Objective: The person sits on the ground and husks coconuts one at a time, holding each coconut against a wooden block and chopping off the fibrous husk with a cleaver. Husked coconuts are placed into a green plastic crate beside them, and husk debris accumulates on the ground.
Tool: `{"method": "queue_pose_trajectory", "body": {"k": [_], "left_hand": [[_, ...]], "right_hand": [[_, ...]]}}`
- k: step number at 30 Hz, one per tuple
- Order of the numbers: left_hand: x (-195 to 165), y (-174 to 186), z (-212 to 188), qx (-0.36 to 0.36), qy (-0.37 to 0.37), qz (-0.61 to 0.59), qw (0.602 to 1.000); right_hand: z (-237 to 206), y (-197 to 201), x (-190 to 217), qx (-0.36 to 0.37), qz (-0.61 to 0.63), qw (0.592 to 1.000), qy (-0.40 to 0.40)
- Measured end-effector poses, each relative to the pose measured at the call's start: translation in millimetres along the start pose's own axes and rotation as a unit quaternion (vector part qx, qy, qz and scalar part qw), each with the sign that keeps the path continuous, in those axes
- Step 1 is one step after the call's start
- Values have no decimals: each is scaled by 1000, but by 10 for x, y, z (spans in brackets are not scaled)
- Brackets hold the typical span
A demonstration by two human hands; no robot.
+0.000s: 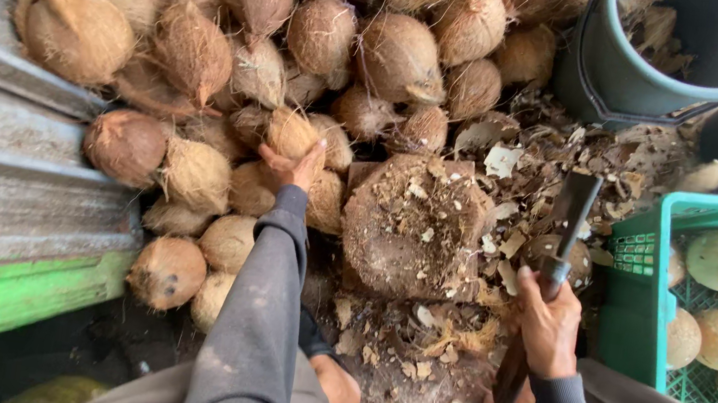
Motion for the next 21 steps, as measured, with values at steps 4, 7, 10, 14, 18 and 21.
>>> {"method": "queue_pose_trajectory", "body": {"k": [4,7,10,14,18,21], "left_hand": [[171,-17,10,-20,-48,-140,989],[304,177,-29,43,-114,-207,971],[214,413,-154,215,-174,-243,930],[-97,492,-470,343,-228,-131,902],[-195,237,-904,293,-417,156,846],[-26,8,-1219,209,-485,305,792]], "right_hand": [[-101,-210,-27,109,37,993,-30],[-202,-571,-213,208,-10,977,-56],[-299,-820,-303,238,-137,960,-51],[-325,-914,-93,205,-150,965,57],[-301,-781,197,187,-54,977,91],[-287,-621,436,185,-9,973,140]]}}
Point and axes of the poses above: each hand's wrist, its own z-axis towards the middle knuckle, its own y-axis out of the back of the hand, x = y × z, the point moved 2 cm from there along z, towards the middle knuckle, and after that the axes turned 1 degree about -y, right-handed, at the moved point
